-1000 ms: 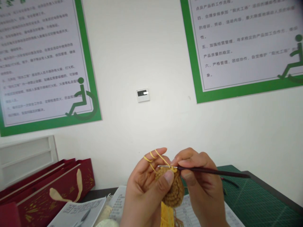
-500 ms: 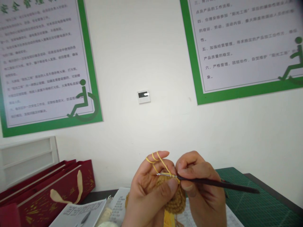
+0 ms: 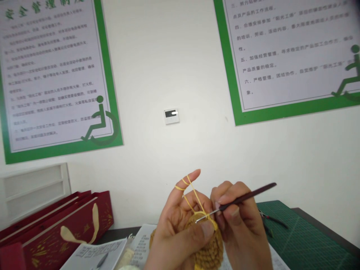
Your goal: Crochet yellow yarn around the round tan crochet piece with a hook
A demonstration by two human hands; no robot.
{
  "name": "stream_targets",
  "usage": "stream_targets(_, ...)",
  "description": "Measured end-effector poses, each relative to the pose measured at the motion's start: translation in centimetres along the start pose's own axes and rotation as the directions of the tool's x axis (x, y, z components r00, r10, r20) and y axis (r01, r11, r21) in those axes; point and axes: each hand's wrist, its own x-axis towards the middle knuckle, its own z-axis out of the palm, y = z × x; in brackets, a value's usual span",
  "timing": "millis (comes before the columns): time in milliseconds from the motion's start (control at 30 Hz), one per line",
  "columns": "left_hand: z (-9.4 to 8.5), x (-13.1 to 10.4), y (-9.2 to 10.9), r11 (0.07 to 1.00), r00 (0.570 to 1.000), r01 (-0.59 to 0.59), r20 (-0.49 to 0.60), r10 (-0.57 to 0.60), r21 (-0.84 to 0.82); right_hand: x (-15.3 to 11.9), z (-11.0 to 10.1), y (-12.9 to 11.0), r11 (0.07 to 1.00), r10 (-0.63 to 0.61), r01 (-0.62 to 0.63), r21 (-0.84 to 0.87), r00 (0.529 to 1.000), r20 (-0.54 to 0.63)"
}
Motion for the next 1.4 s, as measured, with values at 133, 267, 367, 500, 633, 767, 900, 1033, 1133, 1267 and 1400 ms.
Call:
stream_targets(133, 0.1, -0.1, 0.1, 0.999, 0.999, 0.030, 0.033, -0.031, 0.018, 0.4, -0.5, -0.8, 0.998, 0.055, -0.057, 0.031, 0.997, 0.062)
stream_targets(267, 0.0, -0.1, -0.1, 0.998, 0.996, 0.067, 0.055, -0.067, 0.001, 0.7, -0.9, -1.3, 0.994, 0.084, -0.089, 0.060, 0.993, 0.084)
stream_targets(367, -0.2, 0.1, -0.3, 0.997, 0.994, 0.068, 0.079, -0.070, 0.022, 0.5, -1.1, -1.4, 0.995, 0.078, -0.083, 0.059, 0.994, 0.081)
stream_targets(500, -0.5, 0.4, -0.4, 0.995, 0.990, 0.097, 0.097, -0.098, 0.012, 0.5, -1.0, -1.7, 0.985, 0.142, -0.148, 0.093, 0.987, 0.071)
stream_targets(633, -0.4, 0.5, -0.5, 0.994, 0.988, 0.099, 0.125, -0.092, -0.053, 0.8, -0.7, -2.0, 0.960, 0.236, -0.241, 0.146, 0.970, 0.053)
stream_targets(767, 0.1, 0.3, -0.7, 0.999, 0.999, 0.030, 0.036, -0.032, 0.046, 1.2, -0.4, -2.2, 0.945, 0.298, -0.300, 0.128, 0.954, 0.034)
stream_targets(900, 0.6, 0.2, -1.0, 0.976, 0.986, -0.104, -0.112, 0.127, 0.193, 1.7, -0.7, -2.1, 0.976, 0.206, -0.199, -0.085, 0.975, 0.078)
stream_targets(1033, 0.6, 0.4, -1.4, 0.952, 0.956, -0.175, -0.187, 0.225, 0.249, 1.7, -1.2, -1.6, 0.971, 0.035, 0.009, -0.238, 0.982, 0.183)
stream_targets(1133, 0.6, 0.5, -1.6, 0.945, 0.953, -0.195, -0.178, 0.246, 0.261, 1.4, -1.3, -1.3, 0.965, -0.037, 0.082, -0.248, 0.983, 0.180)
stream_targets(1267, 0.6, 0.2, -1.3, 0.958, 0.966, -0.168, -0.154, 0.207, 0.233, 1.6, -1.4, -1.1, 0.967, -0.050, 0.089, -0.238, 0.985, 0.164)
stream_targets(1400, 0.3, -0.1, -0.7, 0.975, 0.965, -0.103, -0.216, 0.146, 0.199, 1.9, -1.4, -1.2, 0.975, -0.027, 0.057, -0.214, 0.990, 0.141)
